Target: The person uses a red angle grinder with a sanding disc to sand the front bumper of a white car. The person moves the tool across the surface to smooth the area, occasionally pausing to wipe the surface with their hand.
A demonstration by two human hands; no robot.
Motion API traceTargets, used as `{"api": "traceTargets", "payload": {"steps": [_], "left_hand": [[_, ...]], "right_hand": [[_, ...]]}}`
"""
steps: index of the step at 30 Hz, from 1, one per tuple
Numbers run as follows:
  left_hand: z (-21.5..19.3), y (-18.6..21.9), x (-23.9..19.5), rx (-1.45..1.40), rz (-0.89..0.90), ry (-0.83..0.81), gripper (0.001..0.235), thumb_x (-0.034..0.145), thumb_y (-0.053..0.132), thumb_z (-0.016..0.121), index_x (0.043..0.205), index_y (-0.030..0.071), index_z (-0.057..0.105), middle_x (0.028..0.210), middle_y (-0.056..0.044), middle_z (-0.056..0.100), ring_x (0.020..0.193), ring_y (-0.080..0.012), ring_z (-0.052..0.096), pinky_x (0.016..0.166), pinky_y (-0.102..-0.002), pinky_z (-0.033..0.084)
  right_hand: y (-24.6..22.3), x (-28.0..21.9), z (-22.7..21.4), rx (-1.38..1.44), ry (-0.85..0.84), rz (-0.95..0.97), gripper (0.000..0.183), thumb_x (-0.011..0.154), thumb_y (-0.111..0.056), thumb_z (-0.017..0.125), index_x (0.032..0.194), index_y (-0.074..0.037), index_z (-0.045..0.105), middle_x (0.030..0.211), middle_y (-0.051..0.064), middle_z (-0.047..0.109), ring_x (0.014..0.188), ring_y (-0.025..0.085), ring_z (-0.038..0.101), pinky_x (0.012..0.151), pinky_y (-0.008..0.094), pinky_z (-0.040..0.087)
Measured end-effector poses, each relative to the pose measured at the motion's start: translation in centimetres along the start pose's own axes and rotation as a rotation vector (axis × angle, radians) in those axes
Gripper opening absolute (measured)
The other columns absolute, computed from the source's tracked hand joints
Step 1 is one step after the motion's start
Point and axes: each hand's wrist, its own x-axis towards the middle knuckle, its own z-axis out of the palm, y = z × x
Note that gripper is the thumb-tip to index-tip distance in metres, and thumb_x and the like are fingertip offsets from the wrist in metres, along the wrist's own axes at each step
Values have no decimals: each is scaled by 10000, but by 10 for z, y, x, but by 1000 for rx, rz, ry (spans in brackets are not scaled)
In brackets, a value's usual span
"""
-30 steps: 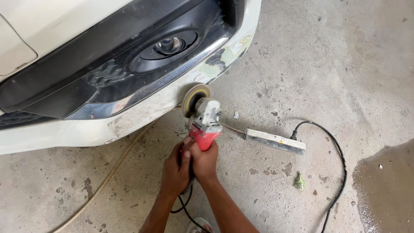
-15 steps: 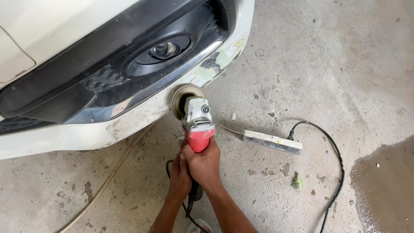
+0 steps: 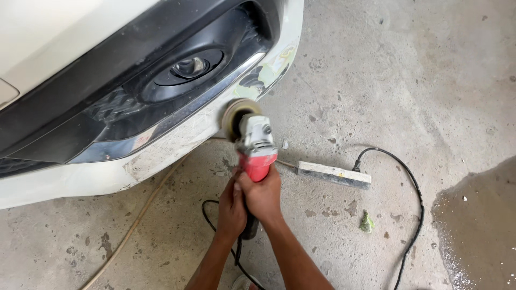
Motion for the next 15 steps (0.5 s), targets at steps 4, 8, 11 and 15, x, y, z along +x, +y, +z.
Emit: {"api": "traceTargets", "payload": {"steps": [4,8,11,15], "left_hand": [[5,16,19,258,-54,-22,421,955,426,398,1156,110,589,996,-120,729,885,-316,690,711,-388,477],[-10,9,7,402,-87,-19,559,915,524,398,1244,106,575,1065,-142,739,876,-385,711,651,-456,502],[-26,3,-16,442,-219,4,610,872,577,381,1278,155,556,1097,-58,748,883,-297,735,674,-420,535],[-34,-4,-28,560,-302,90,645,849,610,370,1315,200,549,1203,-60,716,1046,-340,687,783,-449,515]], "right_hand": [[12,25,-5,306,0,-20,241,745,-112,742,641,-131,526,593,-16,542,545,78,456,481,261,388],[55,26,6,385,-45,-28,157,740,-142,742,700,-74,606,637,46,635,541,123,535,475,286,455],[84,10,17,480,-118,14,119,746,-110,761,759,-61,654,690,0,617,609,88,507,522,261,449],[93,-2,25,520,-221,72,224,761,-105,736,665,-123,534,605,-30,531,549,77,457,483,262,395]]}}
